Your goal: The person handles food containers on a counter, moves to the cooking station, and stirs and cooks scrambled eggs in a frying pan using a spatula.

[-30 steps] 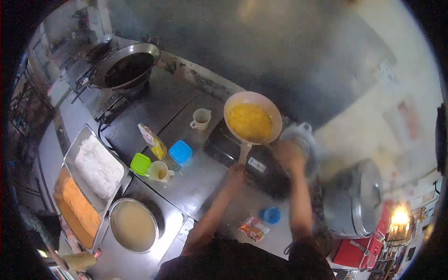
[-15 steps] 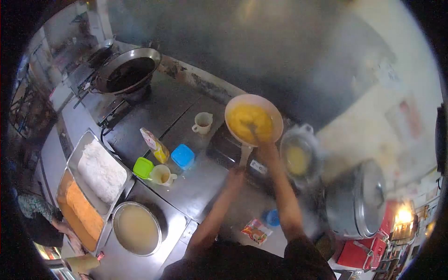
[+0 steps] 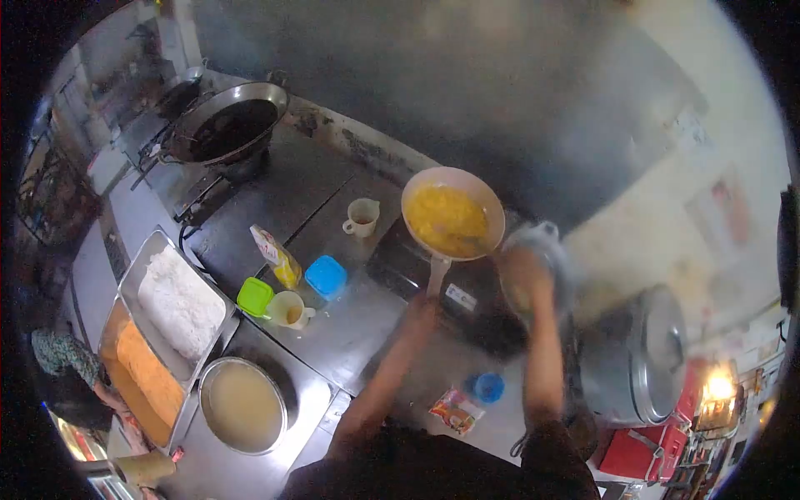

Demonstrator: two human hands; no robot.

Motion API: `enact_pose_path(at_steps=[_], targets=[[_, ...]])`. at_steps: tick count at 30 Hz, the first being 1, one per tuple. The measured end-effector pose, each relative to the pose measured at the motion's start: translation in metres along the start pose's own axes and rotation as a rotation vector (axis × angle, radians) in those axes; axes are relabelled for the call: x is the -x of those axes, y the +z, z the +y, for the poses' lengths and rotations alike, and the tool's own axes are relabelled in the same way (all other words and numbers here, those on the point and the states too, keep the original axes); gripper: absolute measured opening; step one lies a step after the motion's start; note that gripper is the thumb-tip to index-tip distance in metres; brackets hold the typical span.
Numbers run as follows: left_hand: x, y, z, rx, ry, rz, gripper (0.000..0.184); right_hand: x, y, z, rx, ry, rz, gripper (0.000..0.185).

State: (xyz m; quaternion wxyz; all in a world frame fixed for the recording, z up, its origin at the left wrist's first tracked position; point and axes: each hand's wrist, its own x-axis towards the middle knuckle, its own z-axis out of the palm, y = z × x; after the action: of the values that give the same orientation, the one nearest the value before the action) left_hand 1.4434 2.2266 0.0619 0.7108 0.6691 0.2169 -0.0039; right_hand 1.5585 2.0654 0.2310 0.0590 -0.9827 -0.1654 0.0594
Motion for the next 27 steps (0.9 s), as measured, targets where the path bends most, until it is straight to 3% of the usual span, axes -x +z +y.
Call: enact_pose_path(at_steps=[1, 3, 4, 7, 9, 12, 15, 19, 22, 25, 27], targets=[[-0.012, 0.005, -0.018, 0.007, -0.001, 0.003, 0.031, 0.004, -0.008, -0.005, 0.024, -0.012, -0.016, 0.038], [-0.045, 0.024, -0.070, 0.412, -0.105, -0.131, 0.033, 0.008, 0.000, -0.009, 0.061, -0.018, -0.045, 0.039], [-0.043, 0.029, -0.068, 0.412, -0.107, -0.134, 0.033, -0.001, 0.025, -0.005, 0.042, -0.029, -0.009, 0.038], [-0.039, 0.034, -0.069, -0.110, 0.199, 0.127, 0.029, -0.058, 0.108, 0.015, -0.035, -0.094, 0.206, 0.038], [-0.052, 0.030, -0.090, 0.384, 0.034, -0.121, 0.029, -0.099, 0.128, 0.042, -0.047, -0.099, 0.264, 0.038], [-0.053, 0.020, -0.065, 0.433, 0.016, -0.191, 0.033, -0.111, 0.079, 0.078, 0.056, -0.079, 0.157, 0.038], [-0.039, 0.013, -0.075, 0.522, -0.059, -0.247, 0.039, -0.067, 0.012, 0.063, 0.087, -0.004, 0.064, 0.038], [-0.054, 0.025, -0.122, 0.709, -0.162, -0.220, 0.046, -0.048, 0.053, 0.033, 0.053, -0.020, 0.133, 0.038], [-0.031, 0.015, -0.078, 0.494, -0.096, -0.203, 0.053, -0.111, 0.124, 0.069, -0.011, -0.074, 0.270, 0.039], [-0.015, 0.007, -0.040, 0.370, -0.049, -0.154, 0.052, -0.138, 0.098, 0.106, 0.052, -0.111, 0.099, 0.039], [-0.004, 0.005, -0.034, 0.298, -0.038, -0.112, 0.050, -0.113, 0.065, 0.071, 0.027, -0.029, 0.073, 0.038]])
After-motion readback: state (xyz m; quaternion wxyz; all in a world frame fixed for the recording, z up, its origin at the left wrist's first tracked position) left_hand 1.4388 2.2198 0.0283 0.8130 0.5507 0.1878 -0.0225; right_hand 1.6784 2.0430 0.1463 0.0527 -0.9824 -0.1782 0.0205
